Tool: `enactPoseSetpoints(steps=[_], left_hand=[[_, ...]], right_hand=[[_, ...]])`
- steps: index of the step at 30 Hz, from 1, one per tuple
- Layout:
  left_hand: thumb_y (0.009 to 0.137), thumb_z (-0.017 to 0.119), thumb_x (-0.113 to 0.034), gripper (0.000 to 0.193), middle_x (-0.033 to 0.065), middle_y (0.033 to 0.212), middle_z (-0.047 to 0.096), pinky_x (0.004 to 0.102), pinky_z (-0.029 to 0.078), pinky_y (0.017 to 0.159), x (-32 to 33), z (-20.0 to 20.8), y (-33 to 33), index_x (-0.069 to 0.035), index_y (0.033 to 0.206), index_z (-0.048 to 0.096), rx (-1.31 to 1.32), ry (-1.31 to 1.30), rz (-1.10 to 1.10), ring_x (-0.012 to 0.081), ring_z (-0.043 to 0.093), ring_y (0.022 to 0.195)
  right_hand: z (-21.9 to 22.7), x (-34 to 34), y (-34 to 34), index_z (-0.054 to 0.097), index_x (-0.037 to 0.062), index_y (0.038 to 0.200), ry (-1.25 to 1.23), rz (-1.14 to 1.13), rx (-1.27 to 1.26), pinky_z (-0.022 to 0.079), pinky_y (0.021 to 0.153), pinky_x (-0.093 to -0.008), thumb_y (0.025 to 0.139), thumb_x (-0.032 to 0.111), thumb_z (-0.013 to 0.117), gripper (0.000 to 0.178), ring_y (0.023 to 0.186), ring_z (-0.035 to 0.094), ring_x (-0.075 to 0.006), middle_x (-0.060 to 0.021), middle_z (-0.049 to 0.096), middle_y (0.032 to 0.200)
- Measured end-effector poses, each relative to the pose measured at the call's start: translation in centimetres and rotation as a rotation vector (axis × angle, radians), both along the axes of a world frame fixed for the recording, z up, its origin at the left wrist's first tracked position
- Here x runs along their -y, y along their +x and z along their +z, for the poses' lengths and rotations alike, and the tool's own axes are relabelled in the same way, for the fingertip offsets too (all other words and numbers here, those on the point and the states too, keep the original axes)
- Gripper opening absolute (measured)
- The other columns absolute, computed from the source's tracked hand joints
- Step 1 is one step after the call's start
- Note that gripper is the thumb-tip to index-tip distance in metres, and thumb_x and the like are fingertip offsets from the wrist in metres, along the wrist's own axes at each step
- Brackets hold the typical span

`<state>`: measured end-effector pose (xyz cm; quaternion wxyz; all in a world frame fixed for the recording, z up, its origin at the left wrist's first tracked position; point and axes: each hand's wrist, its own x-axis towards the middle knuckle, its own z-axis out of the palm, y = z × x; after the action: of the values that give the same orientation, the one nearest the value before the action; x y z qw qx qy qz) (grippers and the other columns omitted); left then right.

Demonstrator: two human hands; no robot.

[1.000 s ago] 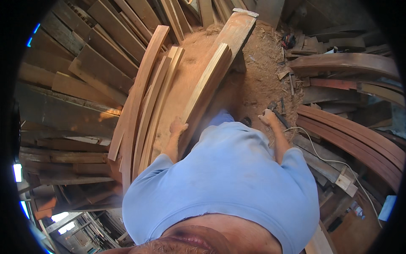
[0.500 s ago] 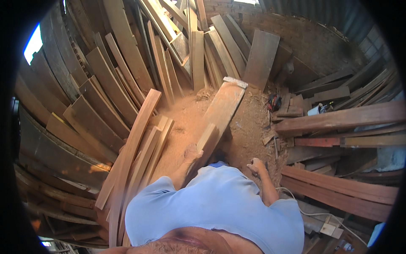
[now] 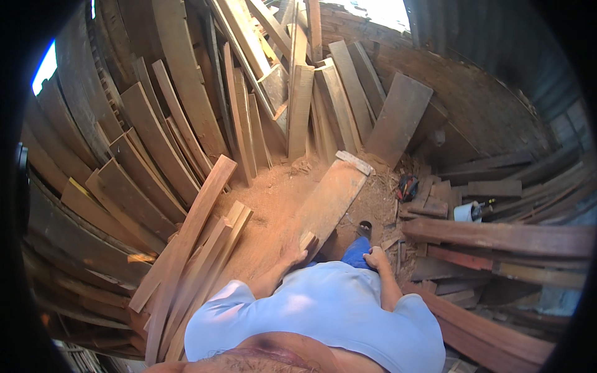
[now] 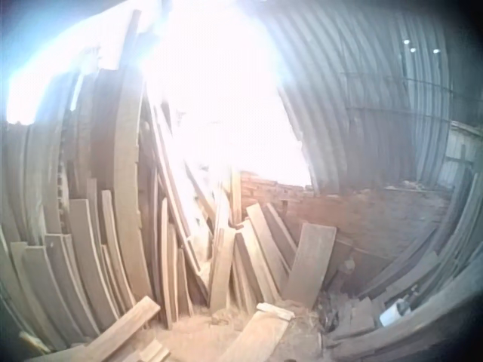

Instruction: The person uses a handheld electric sander to smooth a wooden plank, then sets the tool down and picks up several planks to inspect and stack them. The person also uses a sanding block to manually sand the edges of a plank.

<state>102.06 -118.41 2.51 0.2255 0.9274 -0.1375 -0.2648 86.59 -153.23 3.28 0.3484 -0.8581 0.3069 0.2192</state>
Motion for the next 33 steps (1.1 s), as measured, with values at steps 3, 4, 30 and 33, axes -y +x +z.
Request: enactPoseSetpoints(steps=[3,4,30,33], left_hand=[[0.074,0.073,-0.031,0.085,0.0276,0.141,0.054,0.0543,0.043,0.109,0.9,1.7,0.3,-0.004,0.148,0.041,-0.158,0.04,0.063,0.0442,0.051,0.133],[0.073,0.073,-0.03,0.082,0.0286,0.139,0.055,0.0538,0.043,0.109,1.0,2.0,0.3,-0.003,0.146,0.044,-0.177,0.055,0.094,0.0435,0.052,0.132],[0.086,0.075,-0.036,0.045,0.0205,0.115,0.07,0.0446,0.053,0.093,13.8,-0.7,-16.6,-0.004,0.115,0.063,-0.132,-0.29,1.698,0.0357,0.067,0.108],[0.085,0.073,-0.04,0.044,0.0177,0.109,0.072,0.0443,0.055,0.088,14.9,-1.7,-18.6,-0.006,0.112,0.065,-0.16,-0.372,1.763,0.0348,0.069,0.104]], right_hand=[[-2.6,3.9,7.4,0.073,-0.0026,0.114,0.037,0.18,-0.066,0.053,0.098,-0.0435,0.08,0.036,0.075,0.051,0.114,0.068,-0.039,-0.0286,0.07,0.117],[-3.0,4.6,10.0,0.073,-0.0028,0.114,0.057,0.227,-0.091,0.053,0.098,-0.0437,0.08,0.035,0.075,0.051,0.114,0.068,-0.0392,-0.029,0.07,0.117],[0.7,-17.9,33.0,0.047,-0.0064,0.144,0.122,1.935,-0.095,0.057,0.093,-0.0462,0.086,0.034,0.077,0.076,0.118,0.066,-0.0402,-0.0315,0.062,0.134],[2.8,-21.5,27.6,0.045,-0.0042,0.145,0.107,2.107,-0.063,0.052,0.101,-0.048,0.081,0.037,0.08,0.084,0.124,0.061,-0.0427,-0.0312,0.061,0.135]])
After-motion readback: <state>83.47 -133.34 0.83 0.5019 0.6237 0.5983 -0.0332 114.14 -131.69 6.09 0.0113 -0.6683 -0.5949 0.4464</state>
